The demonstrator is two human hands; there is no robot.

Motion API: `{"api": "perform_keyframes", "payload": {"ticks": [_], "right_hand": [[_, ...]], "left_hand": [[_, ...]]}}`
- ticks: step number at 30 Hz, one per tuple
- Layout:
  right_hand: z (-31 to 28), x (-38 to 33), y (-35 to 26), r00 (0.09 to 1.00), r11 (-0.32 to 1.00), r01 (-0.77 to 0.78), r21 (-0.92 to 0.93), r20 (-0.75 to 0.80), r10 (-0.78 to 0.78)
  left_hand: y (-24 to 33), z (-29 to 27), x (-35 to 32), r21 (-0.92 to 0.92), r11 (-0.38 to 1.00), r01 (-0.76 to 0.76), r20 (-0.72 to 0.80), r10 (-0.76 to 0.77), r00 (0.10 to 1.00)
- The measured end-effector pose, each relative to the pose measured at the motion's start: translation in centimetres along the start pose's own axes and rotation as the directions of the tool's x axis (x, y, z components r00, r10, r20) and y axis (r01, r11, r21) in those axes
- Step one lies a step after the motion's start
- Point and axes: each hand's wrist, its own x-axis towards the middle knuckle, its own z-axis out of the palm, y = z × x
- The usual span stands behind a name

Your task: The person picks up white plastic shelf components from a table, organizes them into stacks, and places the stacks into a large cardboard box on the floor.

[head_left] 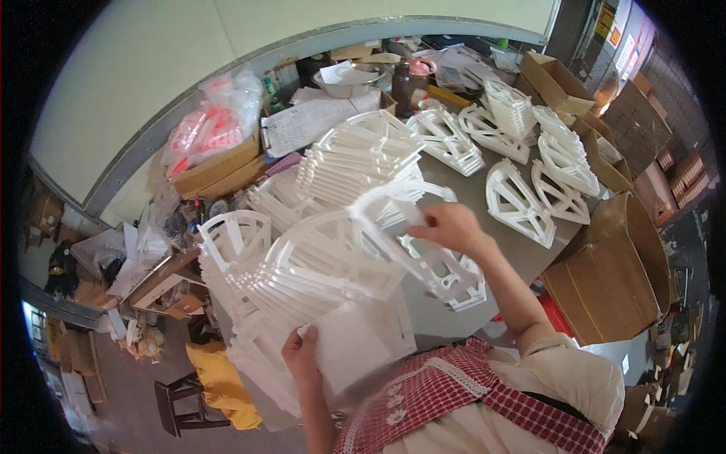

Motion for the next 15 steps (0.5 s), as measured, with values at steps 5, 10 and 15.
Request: {"api": "perform_keyframes", "payload": {"ticks": [5, 10, 15], "right_hand": [[2.5, -3.6, 10.3, 0.973, 0.940, -0.224, -0.258, 0.003, 0.232], [7.5, -3.6, 11.6, 0.967, 0.929, -0.194, -0.314, 0.098, 0.235], [7.6, -3.2, 5.9, 0.972, 0.913, -0.060, -0.403, 0.183, 0.145]], "left_hand": [[1.2, 1.1, 0.4, 0.017, 1.000, -0.023, 0.069, 0.022, 0.997], [1.7, 2.8, 1.3, 0.172, 0.979, -0.109, 0.172, 0.079, 0.982], [2.0, 3.8, 0.7, 0.307, 0.930, -0.201, 0.153, 0.160, 0.975]]}}
